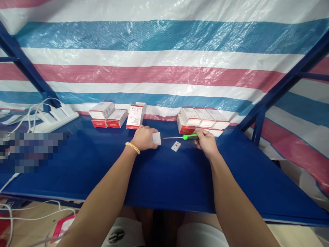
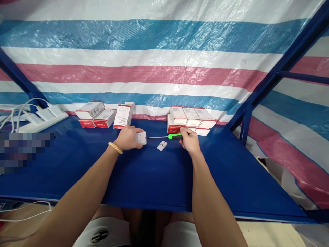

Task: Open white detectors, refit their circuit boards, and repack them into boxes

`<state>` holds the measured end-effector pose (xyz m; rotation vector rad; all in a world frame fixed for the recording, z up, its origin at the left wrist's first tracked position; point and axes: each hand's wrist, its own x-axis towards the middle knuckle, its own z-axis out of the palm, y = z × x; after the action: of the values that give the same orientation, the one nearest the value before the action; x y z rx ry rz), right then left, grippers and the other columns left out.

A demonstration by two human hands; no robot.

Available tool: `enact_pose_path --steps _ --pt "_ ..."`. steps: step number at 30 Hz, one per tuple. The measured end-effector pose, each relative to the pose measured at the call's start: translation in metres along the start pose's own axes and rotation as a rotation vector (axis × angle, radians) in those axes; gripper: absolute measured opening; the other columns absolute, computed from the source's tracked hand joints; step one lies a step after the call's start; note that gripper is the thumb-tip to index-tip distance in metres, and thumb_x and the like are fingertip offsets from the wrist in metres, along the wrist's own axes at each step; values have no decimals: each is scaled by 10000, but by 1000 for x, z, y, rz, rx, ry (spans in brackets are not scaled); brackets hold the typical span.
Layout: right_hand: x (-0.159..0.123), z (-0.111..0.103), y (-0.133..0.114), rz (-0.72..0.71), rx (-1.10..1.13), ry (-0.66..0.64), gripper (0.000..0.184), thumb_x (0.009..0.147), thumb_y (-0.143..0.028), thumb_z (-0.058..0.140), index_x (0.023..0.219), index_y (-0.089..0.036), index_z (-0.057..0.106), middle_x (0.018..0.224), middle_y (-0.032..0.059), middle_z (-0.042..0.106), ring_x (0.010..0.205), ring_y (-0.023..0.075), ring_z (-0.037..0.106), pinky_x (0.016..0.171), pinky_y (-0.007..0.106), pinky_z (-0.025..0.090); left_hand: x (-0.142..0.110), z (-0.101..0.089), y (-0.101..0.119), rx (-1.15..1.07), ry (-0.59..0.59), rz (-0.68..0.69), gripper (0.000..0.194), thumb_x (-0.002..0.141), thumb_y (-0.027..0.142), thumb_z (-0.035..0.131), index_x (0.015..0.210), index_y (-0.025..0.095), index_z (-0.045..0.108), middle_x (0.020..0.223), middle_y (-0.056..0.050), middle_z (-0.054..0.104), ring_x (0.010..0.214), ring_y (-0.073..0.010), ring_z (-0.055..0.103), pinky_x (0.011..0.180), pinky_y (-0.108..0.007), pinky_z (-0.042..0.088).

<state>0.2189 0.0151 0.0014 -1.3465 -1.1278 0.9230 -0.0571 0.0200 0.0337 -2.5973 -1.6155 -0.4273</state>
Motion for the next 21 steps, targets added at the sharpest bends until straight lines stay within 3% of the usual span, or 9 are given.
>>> enact_pose_path --steps 3,8,16,21 --pt "2 -2 3 -15 97 -45 355 715 -508 688 702 -195 520 426 -46 516 310 71 413 312 183 292 0 0 0 -6 -17 0 634 507 475 756 1080 215 678 881 -67 670 828 -240 614 821 -364 420" --pt "4 -1 2 -27 394 -118 436 578 -366 817 831 -234 488 625 -81 579 474 92 569 501 234 474 0 3 -1 -30 -39 -17 645 493 484 768 1076 223 678 908 -64 669 852 -237 610 832 -351 430" --pt "5 0 3 1 448 -86 378 636 -290 758 871 -249 465 699 -76 589 503 107 590 528 269 490 0 6 -1 -63 -23 9 619 504 467 755 1063 212 673 936 -66 681 858 -246 614 827 -365 440" --pt "3 -3 -2 -11 504 -131 285 607 -211 700 807 -236 497 660 -48 621 564 135 620 539 276 517 1 6 1 -43 -20 21 634 505 461 752 1079 209 664 945 -73 681 886 -254 613 846 -377 422"
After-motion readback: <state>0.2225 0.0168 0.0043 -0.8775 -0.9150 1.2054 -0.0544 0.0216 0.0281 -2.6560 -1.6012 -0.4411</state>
